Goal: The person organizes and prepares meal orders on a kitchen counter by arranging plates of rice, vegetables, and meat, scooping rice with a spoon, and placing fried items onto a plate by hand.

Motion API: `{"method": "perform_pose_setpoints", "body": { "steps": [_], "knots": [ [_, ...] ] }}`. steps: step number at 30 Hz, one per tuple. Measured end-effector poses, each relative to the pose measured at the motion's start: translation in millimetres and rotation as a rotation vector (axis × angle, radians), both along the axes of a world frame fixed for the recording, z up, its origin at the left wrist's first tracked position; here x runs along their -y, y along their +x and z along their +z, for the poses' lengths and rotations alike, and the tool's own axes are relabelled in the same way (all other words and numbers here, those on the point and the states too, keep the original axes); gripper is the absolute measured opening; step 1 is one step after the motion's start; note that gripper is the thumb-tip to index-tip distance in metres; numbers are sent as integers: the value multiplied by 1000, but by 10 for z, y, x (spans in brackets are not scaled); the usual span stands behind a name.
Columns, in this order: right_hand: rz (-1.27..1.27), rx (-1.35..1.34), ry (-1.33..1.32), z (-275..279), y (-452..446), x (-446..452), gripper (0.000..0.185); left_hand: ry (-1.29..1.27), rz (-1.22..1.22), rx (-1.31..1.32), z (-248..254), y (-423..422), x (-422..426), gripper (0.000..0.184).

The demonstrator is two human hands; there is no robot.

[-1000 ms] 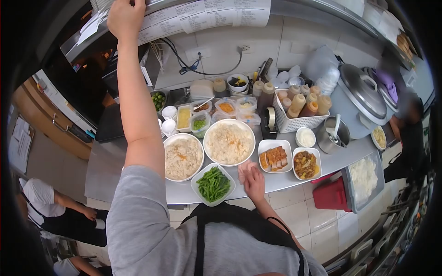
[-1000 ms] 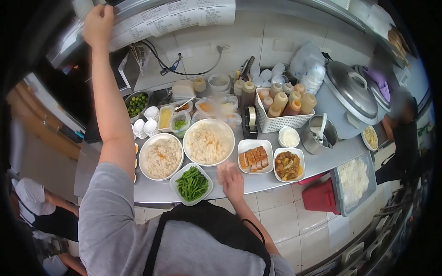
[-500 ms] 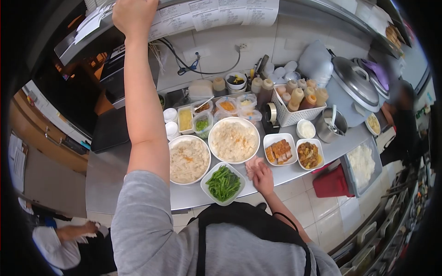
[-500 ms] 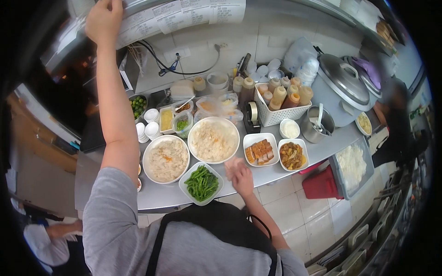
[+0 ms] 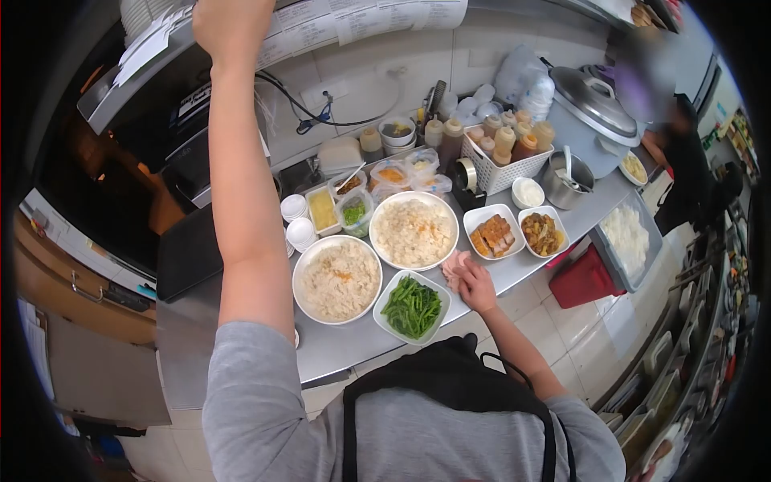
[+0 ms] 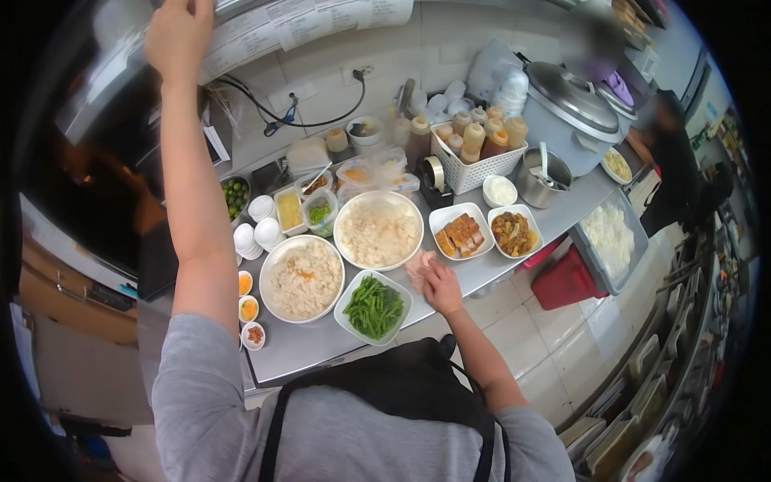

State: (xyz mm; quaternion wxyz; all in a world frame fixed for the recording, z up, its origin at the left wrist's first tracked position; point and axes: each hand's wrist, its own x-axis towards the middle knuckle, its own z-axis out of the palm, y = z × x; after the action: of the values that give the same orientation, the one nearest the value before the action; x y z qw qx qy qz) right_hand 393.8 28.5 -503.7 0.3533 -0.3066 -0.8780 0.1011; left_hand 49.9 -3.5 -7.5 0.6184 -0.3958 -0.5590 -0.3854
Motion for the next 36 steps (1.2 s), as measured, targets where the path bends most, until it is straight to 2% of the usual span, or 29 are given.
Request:
{"method": "perform_pose_setpoints", "body": {
  "steps": [5, 7, 9, 10, 11, 12, 13, 14, 15, 17, 19, 21, 23, 31, 36],
  "knots": [
    [17, 2, 1, 18, 17, -16, 33, 17, -19, 13, 15, -48, -10, 20],
    [23, -23, -21, -17, 2, -28, 33, -187, 176, 179, 91, -230, -44, 36],
    [93, -74, -95, 190, -8, 3, 27, -92, 69, 131, 41, -332, -88, 39],
    [162, -199, -12, 82, -42, -98, 22, -150, 146, 190, 35, -438, -93, 46],
    [268, -356, -259, 219, -42, -55, 23, -181, 185, 290, 63, -530, -116, 47],
    [239, -286, -2, 192, 20, -92, 26, -213, 228, 330, 62, -591, -131, 46],
    [134, -157, 108, -226, 44, -151, 36, -237, 169, 321, 57, -772, -172, 50],
    [71, -140, 136, -168, 96, -96, 39, -3, 295, -57, 82, -79, -44, 24],
    [46, -84, 102, -135, 144, -79, 41, -39, 308, -26, 107, -104, -56, 23],
    [65, -79, 44, -210, 185, -110, 38, 38, 275, -172, 96, -293, -134, 23],
    [47, -79, 33, -270, 184, -96, 38, 27, 260, -135, 79, -370, -160, 23],
    [101, -94, -44, -290, 188, -114, 38, 67, 233, -220, 87, -349, -191, 27],
    [106, -125, -32, -264, 233, -139, 38, 132, 265, -241, 73, -198, -185, 24],
    [141, -178, -80, -335, 216, -146, 31, 138, 274, -147, 52, -101, -217, 22],
    [145, -113, -98, -324, 224, -136, 36, 139, 267, -93, 46, -110, -210, 23]
  ]
}}
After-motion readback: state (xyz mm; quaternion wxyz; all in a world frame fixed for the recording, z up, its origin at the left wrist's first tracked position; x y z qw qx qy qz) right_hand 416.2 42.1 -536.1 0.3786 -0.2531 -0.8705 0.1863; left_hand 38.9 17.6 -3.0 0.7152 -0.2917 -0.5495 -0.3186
